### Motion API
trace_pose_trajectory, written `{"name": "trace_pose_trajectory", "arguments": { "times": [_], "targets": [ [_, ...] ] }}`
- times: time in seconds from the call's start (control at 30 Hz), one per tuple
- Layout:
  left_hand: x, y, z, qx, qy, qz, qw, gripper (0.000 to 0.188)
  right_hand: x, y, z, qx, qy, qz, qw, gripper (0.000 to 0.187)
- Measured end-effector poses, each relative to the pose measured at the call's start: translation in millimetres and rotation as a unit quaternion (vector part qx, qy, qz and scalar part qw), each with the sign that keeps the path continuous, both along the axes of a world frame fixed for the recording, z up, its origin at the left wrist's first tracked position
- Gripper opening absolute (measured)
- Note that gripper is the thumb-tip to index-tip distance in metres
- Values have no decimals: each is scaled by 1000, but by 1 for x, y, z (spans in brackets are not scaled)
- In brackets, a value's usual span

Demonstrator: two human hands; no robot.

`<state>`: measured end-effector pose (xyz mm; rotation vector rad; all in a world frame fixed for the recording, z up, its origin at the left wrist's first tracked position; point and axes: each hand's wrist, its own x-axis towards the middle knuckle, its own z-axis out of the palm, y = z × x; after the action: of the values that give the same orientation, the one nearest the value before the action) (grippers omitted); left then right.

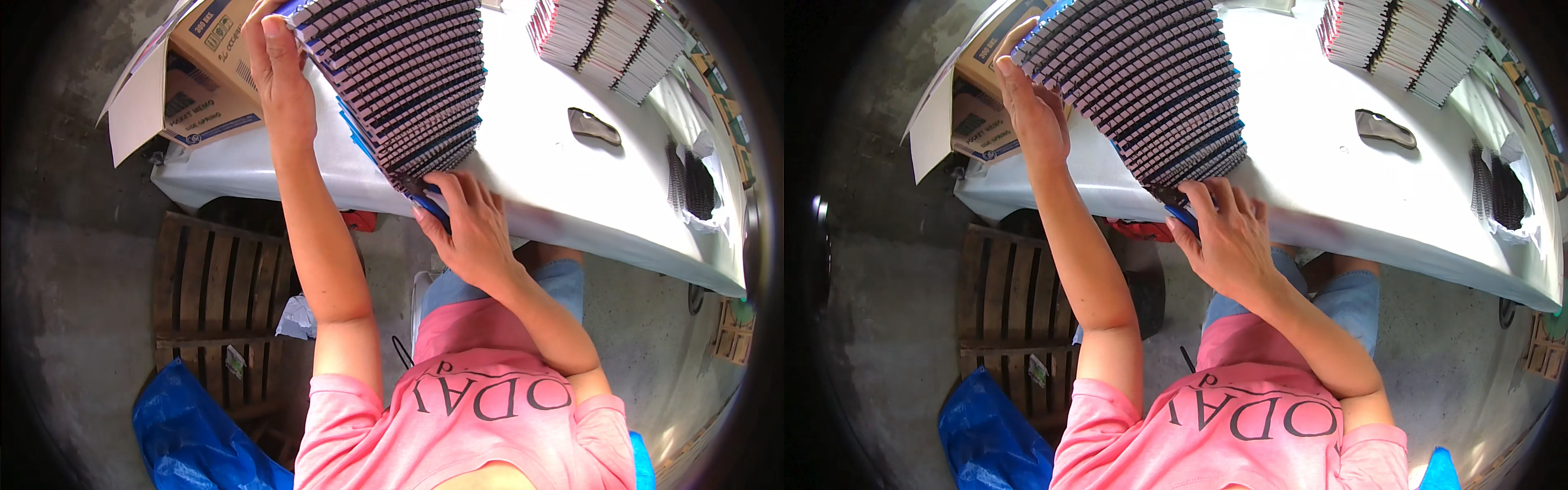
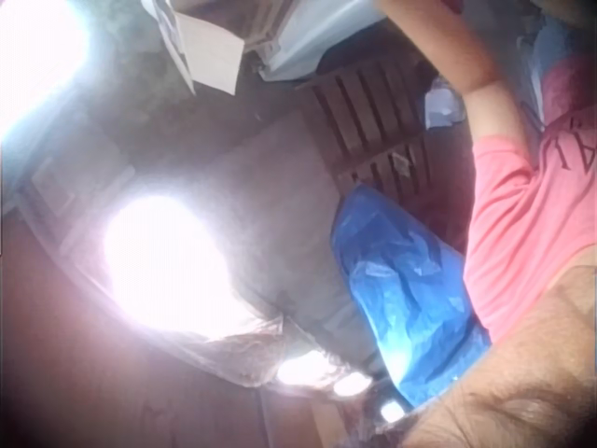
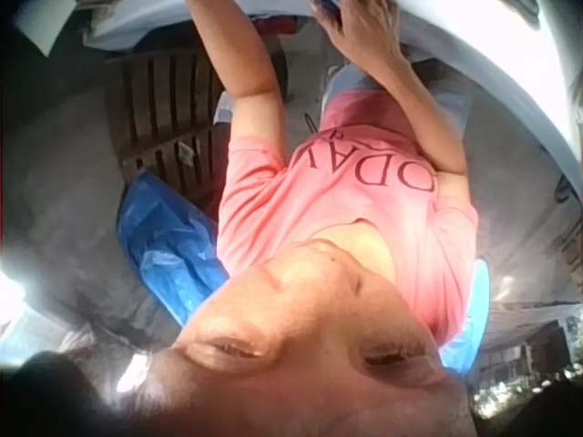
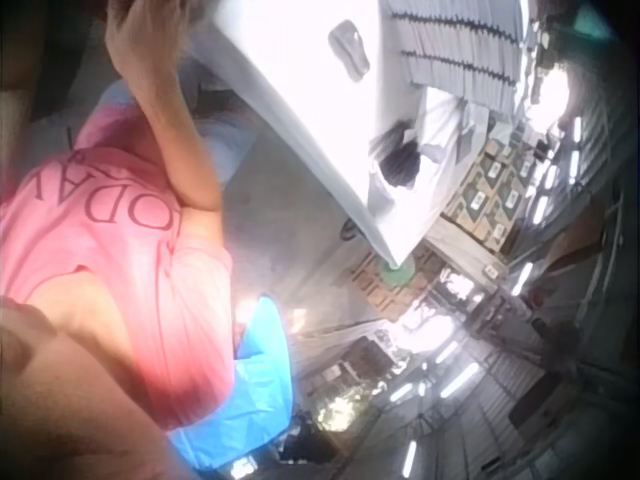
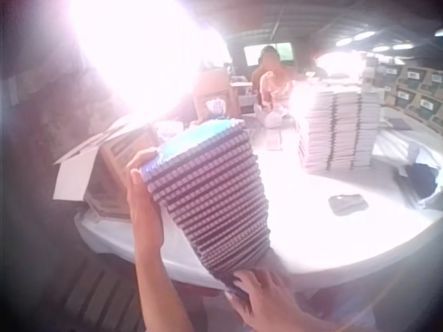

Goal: The person trims the ends of wire spirals on small notebooks using blue nippers, picking up individual notebooks and notebooks from a stack to cut the excess wire.

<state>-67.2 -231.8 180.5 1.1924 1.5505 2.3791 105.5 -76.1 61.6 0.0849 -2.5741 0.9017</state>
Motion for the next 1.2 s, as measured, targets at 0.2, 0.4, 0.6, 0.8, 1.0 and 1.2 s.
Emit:
{"name": "trace_pose_trajectory", "arguments": {
  "times": [0.2, 0.4, 0.6, 0.8, 1.0, 1.2],
  "targets": [
    [20, 57, 4, -12, -10, 383, 924, 54, 0, 2, -17, 116, 105, -56, 986, 41],
    [4, 16, -13, 46, 108, 75, 990, 55, -2, -1, -15, 106, 88, -39, 990, 36],
    [8, 26, -18, 59, 180, 123, 974, 55, -6, 1, -16, -236, -145, 90, 957, 23],
    [6, 24, -17, 33, 153, 168, 973, 54, -3, 4, -20, -178, -40, 44, 982, 28],
    [11, 30, -14, 23, 121, 205, 971, 52, 0, 6, -27, 57, 87, -30, 994, 40],
    [20, 21, -6, 59, 118, 49, 990, 52, -5, 2, -28, 93, 117, -30, 988, 39]
  ]
}}
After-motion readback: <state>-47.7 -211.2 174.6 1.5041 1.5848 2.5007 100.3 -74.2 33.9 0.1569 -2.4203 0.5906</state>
